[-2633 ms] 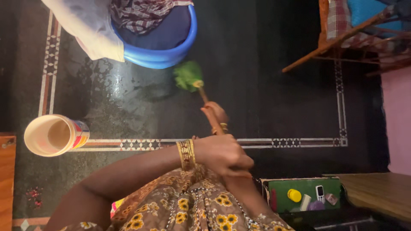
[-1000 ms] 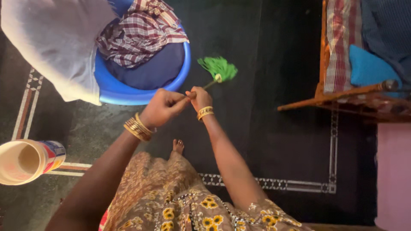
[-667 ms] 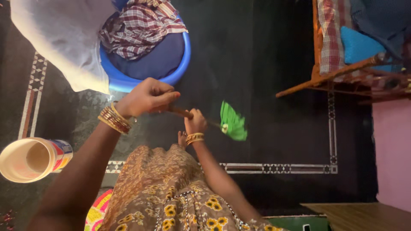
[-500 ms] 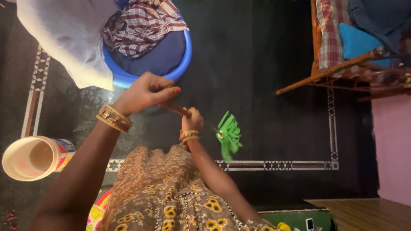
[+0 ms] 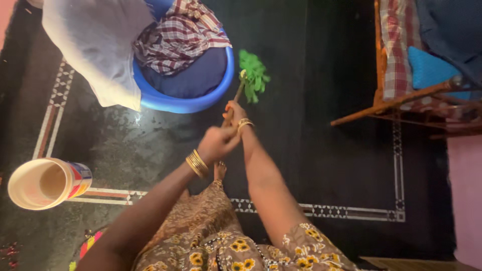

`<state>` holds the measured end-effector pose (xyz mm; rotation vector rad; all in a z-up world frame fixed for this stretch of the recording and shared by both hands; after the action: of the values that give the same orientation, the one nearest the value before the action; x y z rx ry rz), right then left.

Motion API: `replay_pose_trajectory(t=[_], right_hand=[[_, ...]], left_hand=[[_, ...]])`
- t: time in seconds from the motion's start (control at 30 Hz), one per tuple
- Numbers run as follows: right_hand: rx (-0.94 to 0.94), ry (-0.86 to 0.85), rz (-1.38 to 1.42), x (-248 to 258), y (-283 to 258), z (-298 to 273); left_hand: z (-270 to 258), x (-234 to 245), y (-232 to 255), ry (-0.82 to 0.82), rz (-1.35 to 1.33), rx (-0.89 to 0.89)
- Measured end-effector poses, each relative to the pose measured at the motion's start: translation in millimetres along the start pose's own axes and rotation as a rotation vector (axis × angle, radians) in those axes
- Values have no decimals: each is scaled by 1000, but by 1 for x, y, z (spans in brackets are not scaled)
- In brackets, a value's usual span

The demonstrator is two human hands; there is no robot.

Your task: The person mops the floor by hand using a green mop, repeatedly dipping the mop into a white bucket and moving a blue laundry tub aside.

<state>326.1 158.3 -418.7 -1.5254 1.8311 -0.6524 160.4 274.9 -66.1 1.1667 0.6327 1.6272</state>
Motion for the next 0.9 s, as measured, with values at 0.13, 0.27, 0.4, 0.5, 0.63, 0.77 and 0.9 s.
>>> replay_pose_trajectory(t=[0.13,0.27,0.4,0.5,0.63,0.77,0.9], right_hand=[[169,-122,-8,-5,-12,-17],[1360,17,-978,-72,-76,-125],[878,-191,-581,-118,-62,-189],[642,-308,-362,-140,-42,-237],[606,-417,-340,-161,-28,-260],[781,-367,-568,-155,-41,-255],[1123,-286,-270,-119,-81,-212]], left_hand=[[-3,6,5,37,-4,106],[29,70,42,114,-175,285],[56,133,105,58,-344,370],[60,157,149,38,-474,426],[80,171,179,-10,-450,398],[107,176,213,2,-335,-40],[124,148,222,-16,-307,-380]])
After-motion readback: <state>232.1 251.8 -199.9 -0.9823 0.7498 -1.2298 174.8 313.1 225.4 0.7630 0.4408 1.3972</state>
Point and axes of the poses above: each hand's wrist, its own z-axis towards the middle knuckle, its own x-axis out of the back of the hand, y = z × x, the point moved 8 cm from there along z, towards the middle knuckle, and after that the axes turned 3 degrees about x, right-handed, at the moved point
